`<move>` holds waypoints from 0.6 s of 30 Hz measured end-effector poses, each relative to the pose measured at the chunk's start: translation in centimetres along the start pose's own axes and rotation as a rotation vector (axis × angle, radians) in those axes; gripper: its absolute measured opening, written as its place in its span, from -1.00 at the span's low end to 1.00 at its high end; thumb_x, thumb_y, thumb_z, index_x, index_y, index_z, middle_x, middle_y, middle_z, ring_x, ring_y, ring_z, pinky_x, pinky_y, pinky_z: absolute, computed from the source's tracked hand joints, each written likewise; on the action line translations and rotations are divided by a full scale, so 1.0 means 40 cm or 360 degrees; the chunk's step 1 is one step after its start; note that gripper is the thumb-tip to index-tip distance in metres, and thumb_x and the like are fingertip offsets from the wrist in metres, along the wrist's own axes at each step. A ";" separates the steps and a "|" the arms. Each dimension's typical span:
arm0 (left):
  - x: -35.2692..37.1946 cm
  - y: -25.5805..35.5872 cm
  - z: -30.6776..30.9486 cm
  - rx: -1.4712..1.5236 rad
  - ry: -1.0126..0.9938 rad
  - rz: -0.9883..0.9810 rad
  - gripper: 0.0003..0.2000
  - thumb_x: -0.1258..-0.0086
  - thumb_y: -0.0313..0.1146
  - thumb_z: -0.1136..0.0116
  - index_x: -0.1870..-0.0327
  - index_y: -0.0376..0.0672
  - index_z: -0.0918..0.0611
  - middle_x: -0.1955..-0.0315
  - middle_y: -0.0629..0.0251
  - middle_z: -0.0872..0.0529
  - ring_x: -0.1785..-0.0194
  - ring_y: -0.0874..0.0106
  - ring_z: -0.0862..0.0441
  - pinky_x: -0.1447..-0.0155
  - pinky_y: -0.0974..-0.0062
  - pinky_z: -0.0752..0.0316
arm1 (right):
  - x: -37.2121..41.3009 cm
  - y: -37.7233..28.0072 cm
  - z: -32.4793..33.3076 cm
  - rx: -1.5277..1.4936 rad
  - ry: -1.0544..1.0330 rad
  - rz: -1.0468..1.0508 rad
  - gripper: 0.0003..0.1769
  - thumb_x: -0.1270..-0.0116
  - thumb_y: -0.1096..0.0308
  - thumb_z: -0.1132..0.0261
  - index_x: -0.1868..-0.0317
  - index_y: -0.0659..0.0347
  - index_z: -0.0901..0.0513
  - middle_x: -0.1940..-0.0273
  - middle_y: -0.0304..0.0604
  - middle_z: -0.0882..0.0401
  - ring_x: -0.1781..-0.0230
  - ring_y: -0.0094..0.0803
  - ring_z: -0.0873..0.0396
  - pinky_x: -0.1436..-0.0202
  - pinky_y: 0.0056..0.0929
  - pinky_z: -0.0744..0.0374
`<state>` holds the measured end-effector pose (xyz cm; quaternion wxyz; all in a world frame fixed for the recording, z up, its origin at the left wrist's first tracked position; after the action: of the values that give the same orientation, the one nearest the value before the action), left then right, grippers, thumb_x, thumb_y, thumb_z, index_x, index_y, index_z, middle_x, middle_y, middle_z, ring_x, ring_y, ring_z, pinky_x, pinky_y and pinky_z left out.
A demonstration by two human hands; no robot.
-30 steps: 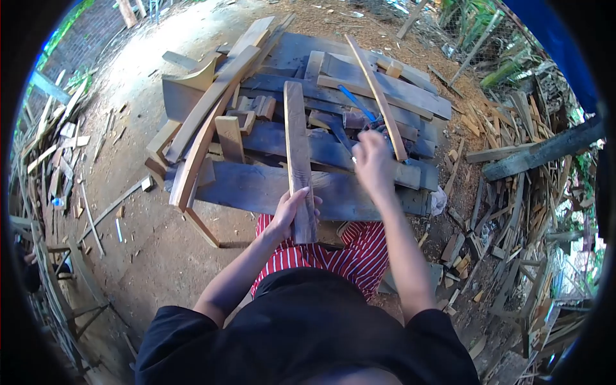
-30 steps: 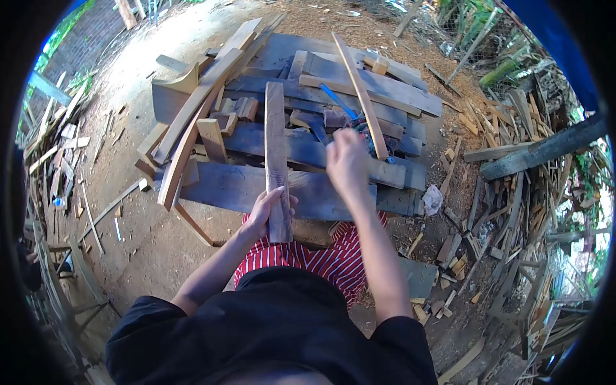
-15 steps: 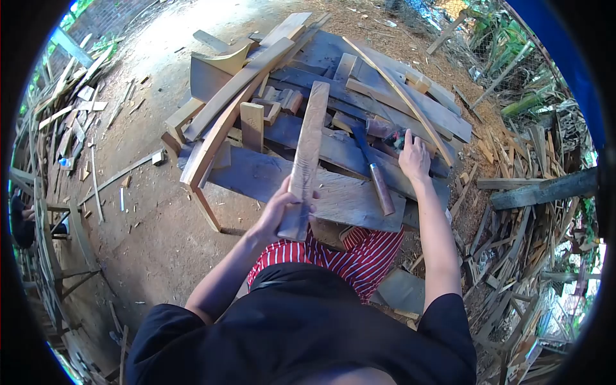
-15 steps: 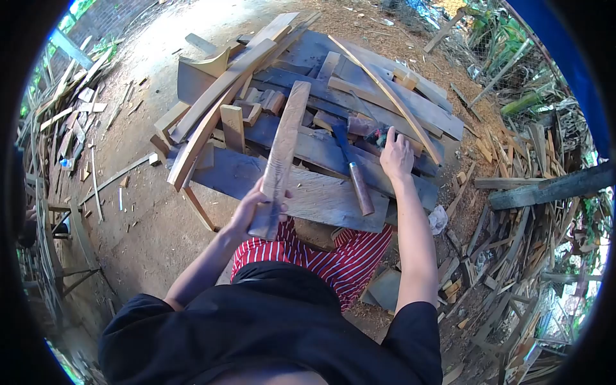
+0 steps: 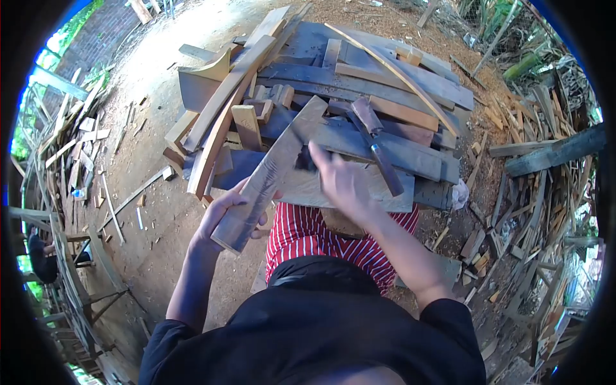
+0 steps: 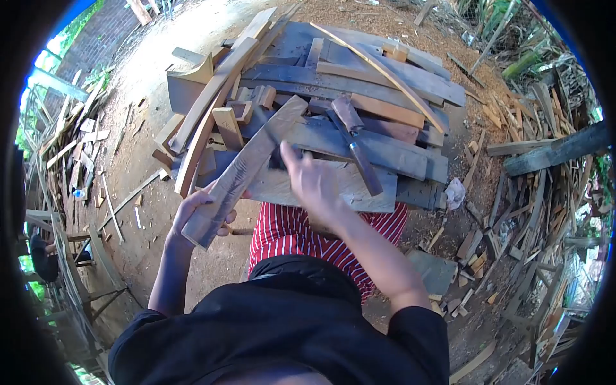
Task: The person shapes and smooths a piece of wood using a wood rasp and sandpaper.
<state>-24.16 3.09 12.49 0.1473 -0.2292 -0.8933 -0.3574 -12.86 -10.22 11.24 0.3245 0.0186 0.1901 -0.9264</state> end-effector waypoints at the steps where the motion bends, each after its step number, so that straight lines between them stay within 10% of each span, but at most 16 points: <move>1: -0.004 0.002 0.005 -0.0127 0.0059 -0.0002 -0.30 -0.22 -0.34 0.05 -0.46 -0.16 -0.10 -0.10 -0.02 -0.48 0.33 0.39 -0.58 0.39 0.42 -0.63 | -0.049 0.040 -0.022 -0.0039 -0.0009 -0.0090 -0.42 -0.23 0.44 -0.13 -0.31 0.08 -0.41 0.40 0.22 -0.62 0.48 0.02 -0.66 0.47 -0.10 -0.62; 14: -0.034 0.059 0.077 0.0211 0.0135 0.0094 -0.36 -0.32 -0.29 0.05 -0.42 -0.24 -0.10 -0.09 -0.08 -0.44 0.33 0.35 -0.53 0.49 0.45 -0.61 | -0.184 0.068 -0.058 -0.0190 0.0102 -0.0187 -0.43 -0.19 0.49 -0.10 -0.26 -0.03 -0.49 0.46 0.14 -0.65 0.42 0.04 -0.68 0.30 -0.05 -0.64; 16: -0.027 0.107 0.014 0.0206 -0.0178 0.0007 -0.34 -0.42 -0.15 0.04 -0.41 -0.36 -0.08 -0.23 -0.18 -0.32 0.02 0.18 -0.56 0.25 0.40 -0.69 | -0.200 0.055 -0.071 -0.0170 0.0117 -0.0203 -0.42 -0.18 0.49 -0.11 -0.27 -0.04 -0.48 0.46 0.13 -0.65 0.42 0.03 -0.68 0.32 -0.06 -0.63; 18: 0.041 0.147 0.028 0.0620 0.0274 -0.0508 -0.23 -0.44 0.06 0.05 -0.40 -0.43 -0.07 -0.33 -0.24 -0.19 -0.34 -0.02 -0.29 -0.15 0.27 -0.59 | -0.204 0.058 -0.076 -0.0156 0.0124 -0.0233 -0.40 -0.17 0.49 -0.12 -0.28 -0.06 -0.47 0.46 0.12 -0.65 0.41 0.02 -0.68 0.33 -0.07 -0.63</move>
<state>-22.63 8.15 15.74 0.2060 -0.0215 -0.9543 -0.2156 -5.29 -5.92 8.94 0.2489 0.0248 0.2485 -0.9358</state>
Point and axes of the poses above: each hand's wrist, its own x-axis away from the middle knuckle, its own z-axis out of the back of the hand, y = z × x, the point moved 10 cm from there along -x, towards the middle knuckle
